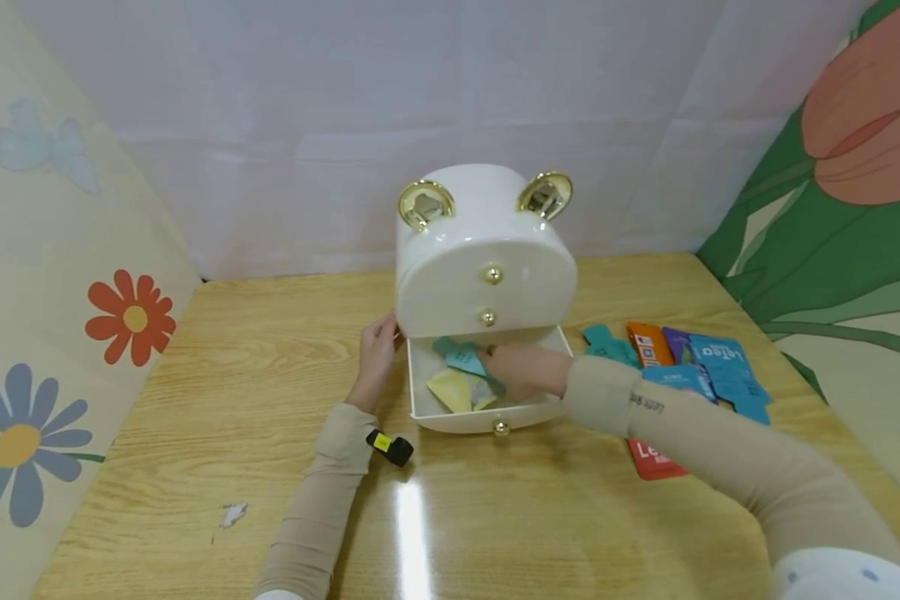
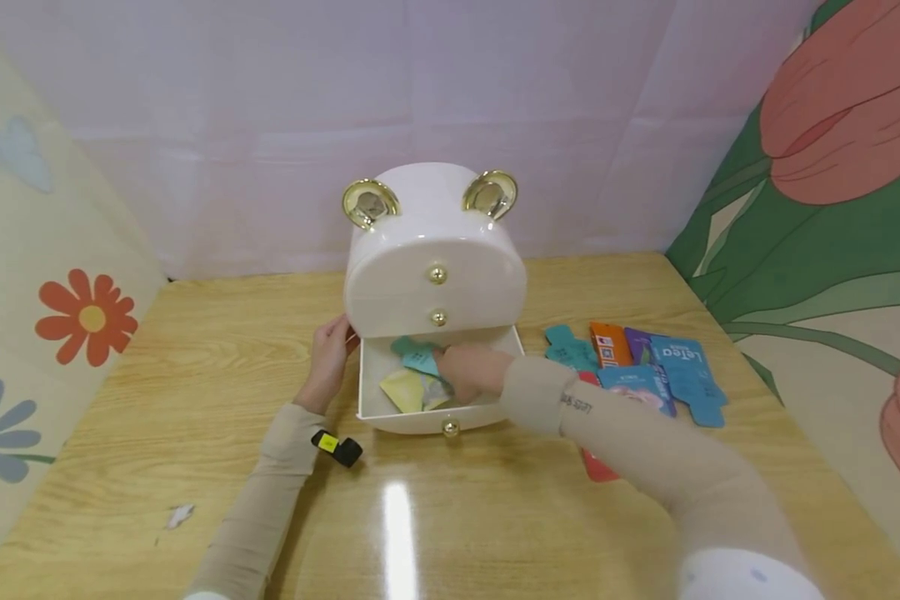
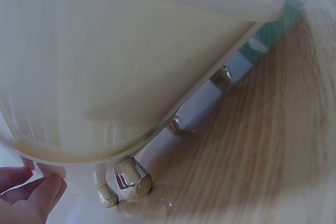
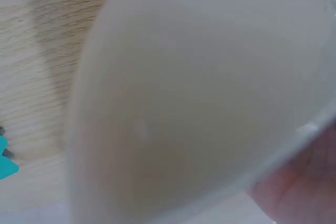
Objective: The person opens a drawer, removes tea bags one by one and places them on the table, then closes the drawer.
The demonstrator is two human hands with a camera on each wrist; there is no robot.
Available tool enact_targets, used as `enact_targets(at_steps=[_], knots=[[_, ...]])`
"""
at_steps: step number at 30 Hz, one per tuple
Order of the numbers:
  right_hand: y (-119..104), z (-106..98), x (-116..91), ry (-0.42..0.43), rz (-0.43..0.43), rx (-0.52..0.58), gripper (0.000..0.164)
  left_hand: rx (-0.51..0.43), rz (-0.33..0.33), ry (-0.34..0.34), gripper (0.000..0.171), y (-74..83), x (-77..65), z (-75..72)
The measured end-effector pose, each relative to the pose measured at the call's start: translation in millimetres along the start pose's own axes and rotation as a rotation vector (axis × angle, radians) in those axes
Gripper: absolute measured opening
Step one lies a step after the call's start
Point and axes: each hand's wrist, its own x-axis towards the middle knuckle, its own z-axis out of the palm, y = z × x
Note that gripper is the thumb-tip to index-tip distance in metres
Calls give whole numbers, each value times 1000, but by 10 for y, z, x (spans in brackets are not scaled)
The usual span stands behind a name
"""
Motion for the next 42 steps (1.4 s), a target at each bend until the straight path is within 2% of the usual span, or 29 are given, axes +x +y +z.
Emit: enact_targets(at_steps=[2, 7, 11, 13, 17, 21, 27, 32, 35, 39, 42], knots=[[9, 13, -4, 41, -16, -16, 67, -4, -2, 0, 34, -3, 0, -1], [10, 44, -3, 212, -66, -56, 32, -14, -2, 13, 33, -9, 5, 1], [-13, 53, -10, 342, -72, -100, 14, -17, -2, 16, 33, -13, 11, 6], [-31, 48, -21, 400, -58, -116, 10, -23, 2, 17, 32, -15, 14, 10], [-66, 34, -47, 482, -17, -138, 11, -29, 5, 19, 33, -16, 15, 14], [-93, 22, -94, 505, 4, -132, 13, -24, 8, 13, 33, -15, 13, 8], [-139, -26, -215, 493, 10, -130, 14, -14, 4, 3, 34, -17, 14, 1], [-147, -57, -340, 512, 26, -78, 18, -12, 3, -6, 34, -22, 8, 0], [-132, -67, -410, 568, -5, -51, 20, -13, -2, -6, 34, -20, 8, -2], [-124, -75, -496, 600, -26, -39, 21, -15, -8, 7, 34, -17, 15, -5], [-133, -78, -567, 573, 10, -28, 19, -9, -10, 10, 34, -15, 12, -5]])
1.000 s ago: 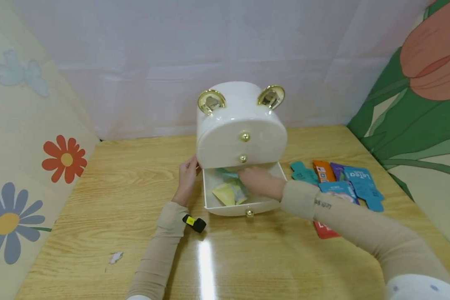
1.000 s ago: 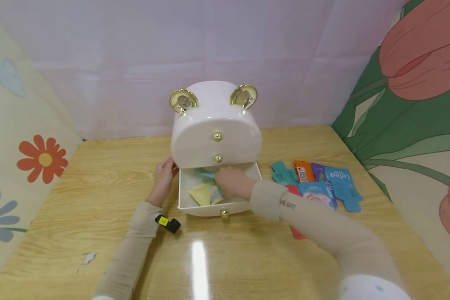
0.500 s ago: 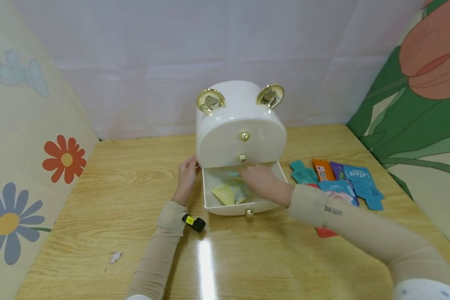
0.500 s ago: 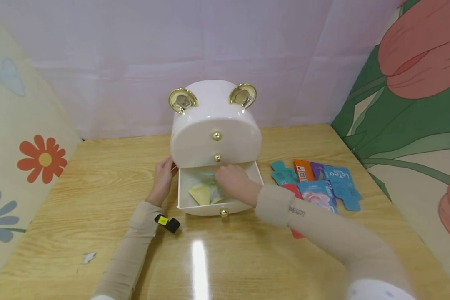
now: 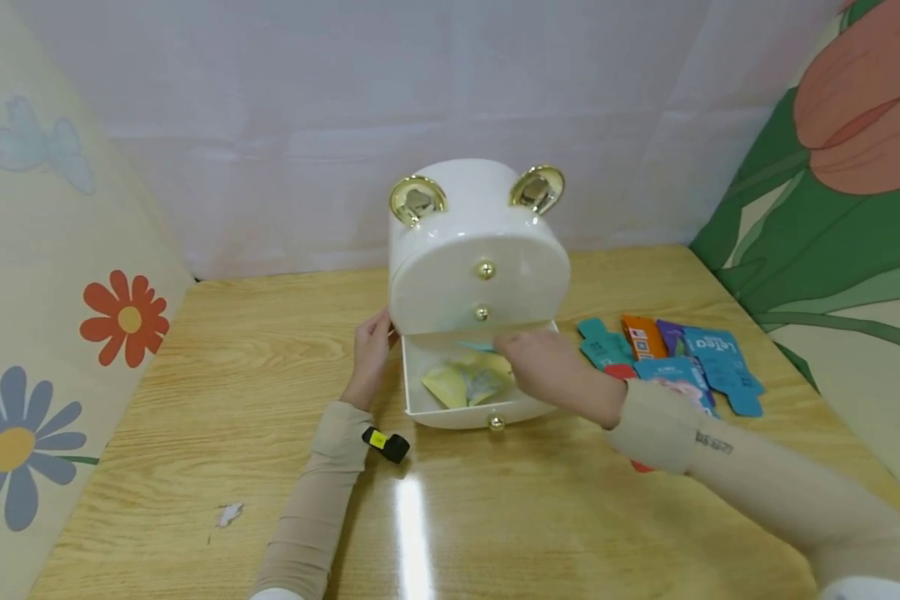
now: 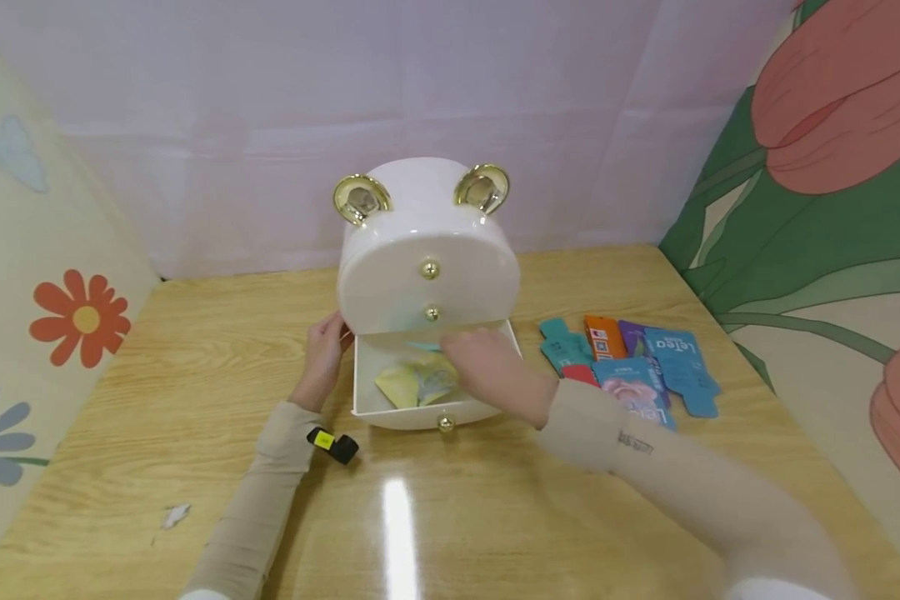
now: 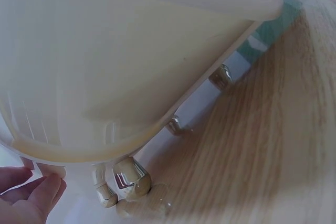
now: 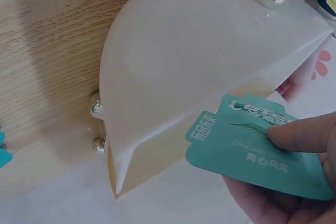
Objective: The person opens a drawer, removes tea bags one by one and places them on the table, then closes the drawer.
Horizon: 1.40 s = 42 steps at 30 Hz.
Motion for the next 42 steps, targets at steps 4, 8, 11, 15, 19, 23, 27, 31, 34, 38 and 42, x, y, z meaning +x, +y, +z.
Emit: enact_targets(at_steps=[4, 8, 11, 15, 19, 23, 27, 31, 34, 38, 42], knots=[[14, -57, -99, 39, 32, -41, 17, 1, 3, -2, 34, 11, -7, -1], [52, -118, -207, 117, 46, -42, 13, -10, 6, -9, 34, 18, -16, -7], [87, -162, -271, 144, 44, -5, 9, -6, 8, -14, 34, 22, -19, -18], [134, -212, -354, 172, 59, 19, 9, -2, 9, -17, 34, 23, -21, -24], [184, -258, -470, 210, 88, 42, 9, -5, 6, -16, 33, 24, -28, -19], [249, -281, -607, 238, 115, 71, 9, -2, 3, -10, 34, 23, -30, -15], [324, -265, -741, 251, 153, 92, 10, 5, 0, 3, 34, 18, -28, -17], [394, -232, -870, 291, 181, 88, 13, 9, 5, 10, 34, 15, -24, -16], [448, -198, -968, 335, 197, 71, 11, 8, 3, 8, 34, 13, -19, -14], [527, -128, -1116, 368, 232, 67, 11, 4, -5, 0, 34, 12, -15, -8], [608, -50, -1265, 376, 280, 74, 16, 6, -5, -7, 34, 19, -20, -3]])
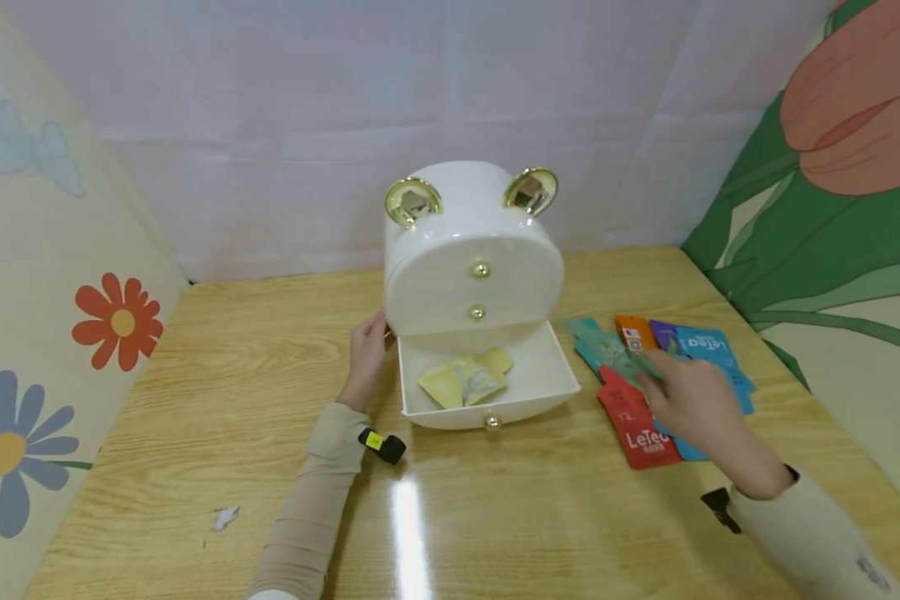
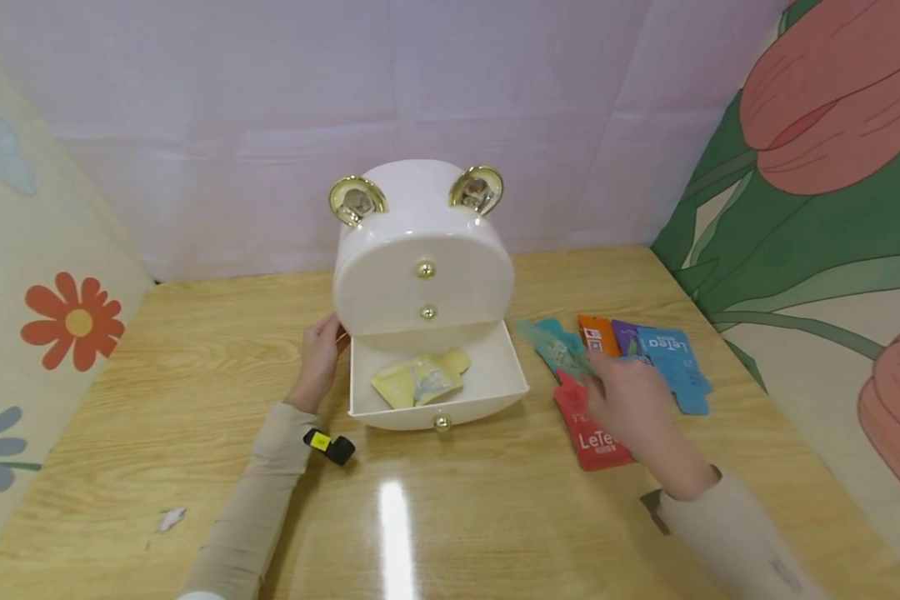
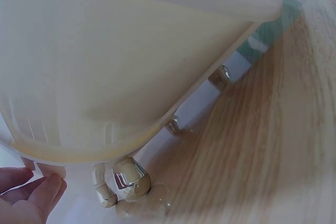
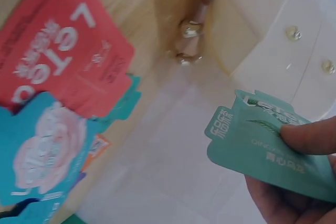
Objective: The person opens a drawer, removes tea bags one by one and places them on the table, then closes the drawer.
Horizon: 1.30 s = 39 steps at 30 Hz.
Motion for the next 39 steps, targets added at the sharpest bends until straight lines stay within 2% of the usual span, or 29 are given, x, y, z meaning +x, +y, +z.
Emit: enact_targets(at_steps=[5, 12, 18, 22, 25, 30, 35, 39], knots=[[139, -4, -145, -2, 65, -30, 13, 12, 6, -8, 34, 10, -17, 7], [341, -33, -298, -83, 188, -19, 26, 6, 1, 8, 34, 8, -18, 0], [589, 3, -437, -117, 311, 2, 16, 16, -17, 3, 35, 24, -28, -8], [763, -8, -519, -174, 438, 24, 31, 18, -23, -1, 34, 39, -25, -3], [881, -41, -567, -227, 530, 38, 51, 19, -25, -3, 34, 39, -23, 2], [1069, -90, -699, -223, 606, 67, 49, 22, -24, -9, 34, 35, -31, 5], [1187, -107, -833, -274, 715, 157, 38, 12, -9, -10, 34, 26, -28, 2], [1253, -120, -885, -322, 782, 247, 46, 9, -2, -15, 34, 20, -21, -3]])
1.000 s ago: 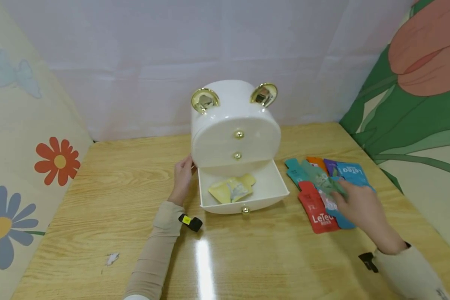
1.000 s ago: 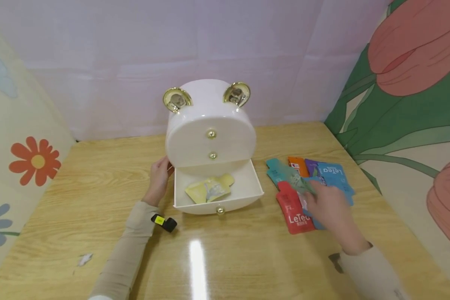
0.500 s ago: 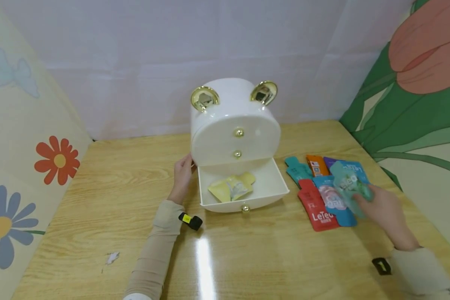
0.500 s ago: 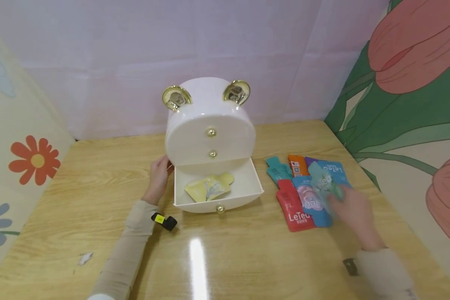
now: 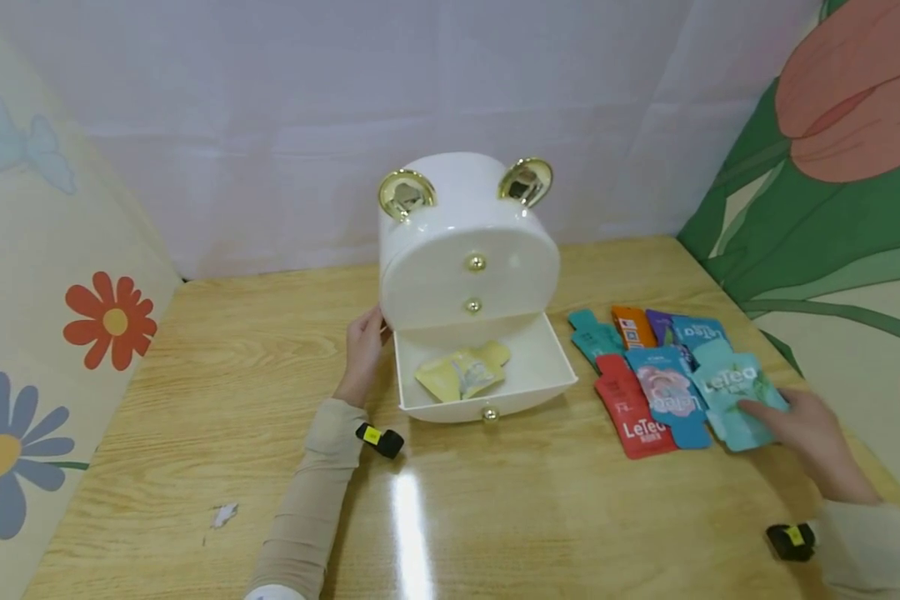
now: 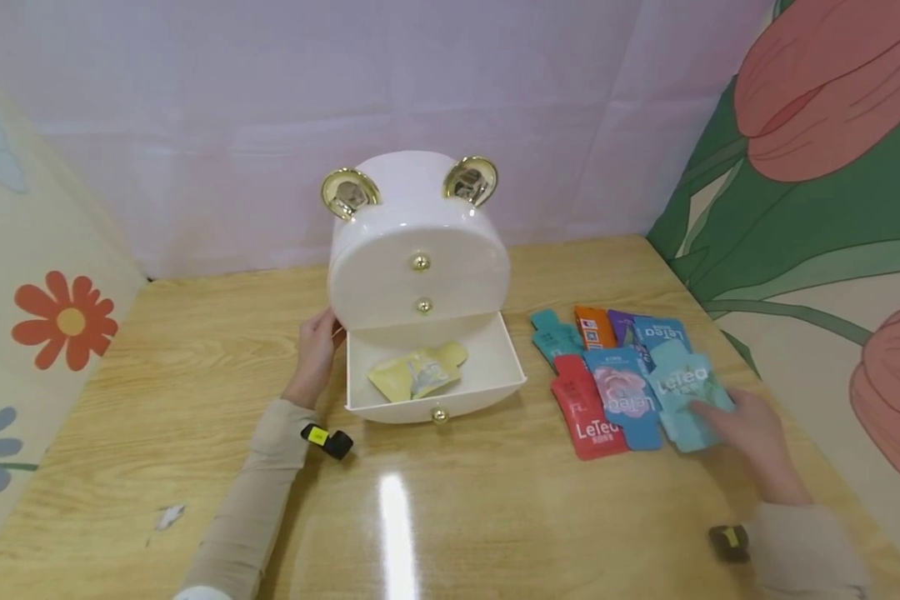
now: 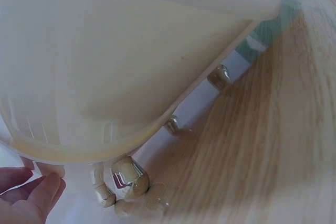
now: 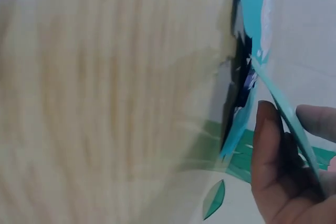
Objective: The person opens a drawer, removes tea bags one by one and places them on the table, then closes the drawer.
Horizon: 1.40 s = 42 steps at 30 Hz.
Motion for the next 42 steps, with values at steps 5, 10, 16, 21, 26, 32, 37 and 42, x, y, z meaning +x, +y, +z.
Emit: enact_targets(at_steps=[5, 10, 16, 21, 26, 32, 37, 42], knots=[[99, -11, 26, -90, 58, 11, 66, 0, 0, -5, 34, -1, 3, -8], [179, -14, 66, -140, 81, -57, 81, -3, 12, -5, 35, -3, 1, -10], [187, -18, 100, -140, 27, -185, 80, -3, 13, -10, 35, -6, 4, -11], [149, -11, 106, -141, 3, -250, 80, -10, 12, -12, 34, -6, 10, -11], [126, 5, 102, -145, -8, -282, 81, -13, 6, -4, 34, -1, 13, -9], [67, 12, 121, -163, -25, -295, 81, -12, 0, -16, 34, 15, 19, -31], [-25, 33, 104, -144, -73, -307, 78, -19, 5, 0, 33, 21, 16, -14], [-217, 72, 75, -90, -140, -292, 72, -24, 10, 4, 34, 10, 9, 2]])
